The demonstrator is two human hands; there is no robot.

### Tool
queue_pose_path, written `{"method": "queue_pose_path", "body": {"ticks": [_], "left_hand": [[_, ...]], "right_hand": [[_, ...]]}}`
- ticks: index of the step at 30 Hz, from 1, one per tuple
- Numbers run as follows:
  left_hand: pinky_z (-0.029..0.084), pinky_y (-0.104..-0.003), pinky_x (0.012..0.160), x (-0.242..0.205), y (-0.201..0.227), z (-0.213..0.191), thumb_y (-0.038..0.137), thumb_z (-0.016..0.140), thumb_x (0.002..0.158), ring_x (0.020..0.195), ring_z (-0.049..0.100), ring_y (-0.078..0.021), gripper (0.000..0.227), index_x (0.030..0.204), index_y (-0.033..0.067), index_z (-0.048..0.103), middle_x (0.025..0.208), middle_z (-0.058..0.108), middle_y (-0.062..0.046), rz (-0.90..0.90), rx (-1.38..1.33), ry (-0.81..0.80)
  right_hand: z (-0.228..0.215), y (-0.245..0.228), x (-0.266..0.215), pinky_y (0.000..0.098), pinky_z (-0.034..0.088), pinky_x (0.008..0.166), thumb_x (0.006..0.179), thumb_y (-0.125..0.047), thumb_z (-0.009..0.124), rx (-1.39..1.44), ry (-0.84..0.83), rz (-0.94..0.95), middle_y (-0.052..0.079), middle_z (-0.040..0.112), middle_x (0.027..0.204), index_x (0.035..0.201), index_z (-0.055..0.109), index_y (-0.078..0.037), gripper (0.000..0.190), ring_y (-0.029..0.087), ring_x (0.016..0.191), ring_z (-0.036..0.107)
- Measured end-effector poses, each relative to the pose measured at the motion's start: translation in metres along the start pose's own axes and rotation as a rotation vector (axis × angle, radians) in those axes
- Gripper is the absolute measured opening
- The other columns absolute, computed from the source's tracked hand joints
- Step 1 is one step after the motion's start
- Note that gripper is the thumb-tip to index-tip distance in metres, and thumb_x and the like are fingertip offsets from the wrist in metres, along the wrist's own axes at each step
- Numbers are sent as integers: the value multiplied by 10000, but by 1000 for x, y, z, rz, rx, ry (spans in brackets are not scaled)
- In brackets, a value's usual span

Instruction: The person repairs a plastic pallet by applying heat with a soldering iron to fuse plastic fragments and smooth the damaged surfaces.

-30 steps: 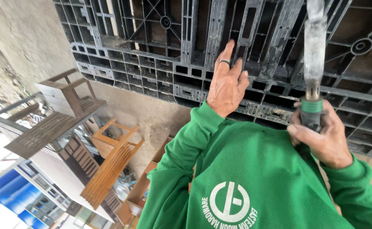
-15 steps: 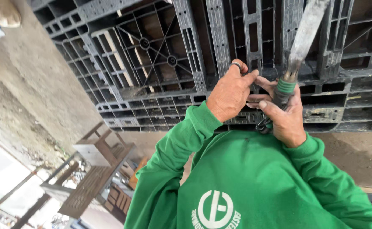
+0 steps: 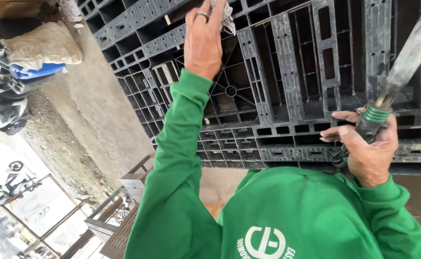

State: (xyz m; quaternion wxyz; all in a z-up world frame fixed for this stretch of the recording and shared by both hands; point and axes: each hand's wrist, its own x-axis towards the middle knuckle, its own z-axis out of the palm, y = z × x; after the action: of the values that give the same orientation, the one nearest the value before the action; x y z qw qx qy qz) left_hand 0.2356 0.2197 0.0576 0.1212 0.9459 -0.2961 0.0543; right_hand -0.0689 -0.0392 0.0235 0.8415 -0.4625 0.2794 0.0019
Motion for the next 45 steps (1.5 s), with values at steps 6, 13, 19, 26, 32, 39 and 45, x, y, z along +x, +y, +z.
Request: {"method": "queue_pose_path", "body": {"ticks": [6, 13, 19, 26, 32, 39, 45], "left_hand": [[559, -334, 903, -1, 27, 9, -11, 764, 1015, 1076, 666, -285, 418, 1374, 105, 586, 1206, 639, -93, -61, -500, -90], [555, -358, 1004, -23, 157, 24, 1, 663, 992, 1190, 595, -307, 447, 1420, -53, 545, 1400, 485, -153, 498, -365, -299], [540, -369, 1048, -9, 164, 35, 83, 641, 894, 1195, 539, -332, 488, 1316, -155, 589, 1428, 480, -250, 813, -216, -453], [490, -386, 901, 22, 179, 54, 190, 706, 853, 1086, 564, -285, 196, 889, -1, 726, 991, 660, -107, 1051, -155, -596], [450, -394, 768, 33, 209, 70, 249, 710, 805, 783, 606, -235, 230, 707, 42, 731, 707, 644, -48, 1230, 154, -760], [478, -403, 722, 42, 203, 88, 206, 747, 842, 697, 644, -229, 246, 637, 77, 703, 614, 649, -29, 1350, -1, -877], [548, -423, 768, 37, 202, 95, 216, 780, 816, 779, 703, -257, 241, 650, 63, 693, 669, 693, -72, 1348, 20, -845]], "right_hand": [[-12, 9, -2, 433, 613, 795, 1042, 61, 650, -24, 27, -25, 298, 643, 1223, 1354, 394, -2, 409, 315, 852, 720], [-28, 9, -19, 401, 630, 780, 1027, 103, 644, -97, 114, -71, 275, 651, 1190, 1339, 404, 6, 405, 258, 876, 714], [-40, 13, -25, 402, 635, 770, 1009, 115, 633, -75, 139, -82, 273, 648, 1186, 1345, 407, 11, 418, 251, 851, 710], [-44, 13, -23, 409, 642, 771, 1027, 111, 620, -37, 141, -105, 274, 651, 1183, 1357, 405, 5, 408, 246, 850, 711], [-43, 13, -20, 410, 640, 775, 1016, 106, 635, -24, 140, -101, 274, 654, 1187, 1354, 407, 6, 421, 248, 844, 714], [-44, 14, -19, 414, 636, 771, 1013, 102, 639, -15, 119, -93, 280, 646, 1187, 1367, 407, 8, 433, 254, 859, 713], [-44, 17, -19, 422, 641, 757, 1008, 98, 637, -43, 134, -109, 284, 644, 1179, 1376, 404, 19, 442, 257, 846, 712]]}}
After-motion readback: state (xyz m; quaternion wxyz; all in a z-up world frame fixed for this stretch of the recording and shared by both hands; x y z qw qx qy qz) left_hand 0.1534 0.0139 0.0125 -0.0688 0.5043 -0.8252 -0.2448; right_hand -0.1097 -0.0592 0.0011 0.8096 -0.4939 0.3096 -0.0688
